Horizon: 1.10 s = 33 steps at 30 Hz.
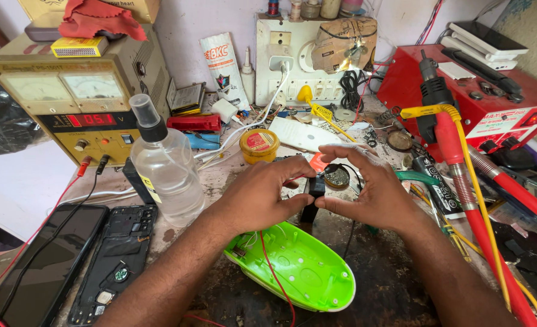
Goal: The person solders wires to a small black electronic component and then places the component into a green plastic housing. The person uses a soldering iron and handles wires, a battery, and a green plastic case.
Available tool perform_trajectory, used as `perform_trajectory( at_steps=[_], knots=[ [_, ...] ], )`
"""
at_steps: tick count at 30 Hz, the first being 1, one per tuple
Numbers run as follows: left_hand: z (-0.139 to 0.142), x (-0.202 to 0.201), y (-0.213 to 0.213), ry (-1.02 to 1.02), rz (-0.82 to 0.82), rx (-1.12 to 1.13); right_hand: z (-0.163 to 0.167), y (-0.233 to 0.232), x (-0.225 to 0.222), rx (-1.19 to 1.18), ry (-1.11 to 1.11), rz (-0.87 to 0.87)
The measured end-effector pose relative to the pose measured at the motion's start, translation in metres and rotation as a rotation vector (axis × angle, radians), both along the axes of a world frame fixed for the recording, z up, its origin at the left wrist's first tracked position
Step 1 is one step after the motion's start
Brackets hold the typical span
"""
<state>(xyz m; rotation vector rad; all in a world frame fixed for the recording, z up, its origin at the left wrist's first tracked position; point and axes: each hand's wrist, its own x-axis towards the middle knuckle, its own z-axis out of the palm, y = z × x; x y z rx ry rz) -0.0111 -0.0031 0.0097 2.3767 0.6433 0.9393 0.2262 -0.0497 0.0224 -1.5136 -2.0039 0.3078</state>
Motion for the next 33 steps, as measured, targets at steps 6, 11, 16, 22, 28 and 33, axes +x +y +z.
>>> perform_trajectory(
  at_steps=[6, 11, 16, 22, 28, 33],
  knots=[
    [-0.0003, -0.0012, 0.0008, -0.026, -0.013, -0.009, -0.0058, 0.0020, 0.0030, 0.290, 0.007, 0.231],
    [-0.0001, -0.0013, 0.0011, -0.006, -0.003, -0.020, -0.0088, 0.0045, 0.0036, 0.342, -0.013, 0.266],
    [0.0003, -0.0016, 0.0013, -0.007, -0.007, -0.020, -0.0068, 0.0034, 0.0019, 0.314, -0.017, 0.234],
    [-0.0003, -0.0011, 0.0015, -0.030, -0.015, -0.005, -0.0059, 0.0030, 0.0017, 0.308, -0.006, 0.218],
    [0.0009, -0.0014, 0.0015, -0.008, -0.004, 0.020, -0.0047, 0.0029, 0.0007, 0.313, -0.009, 0.230],
    [0.0005, -0.0016, 0.0005, 0.009, 0.021, 0.014, -0.0042, 0.0024, 0.0006, 0.311, -0.005, 0.239]
  ],
)
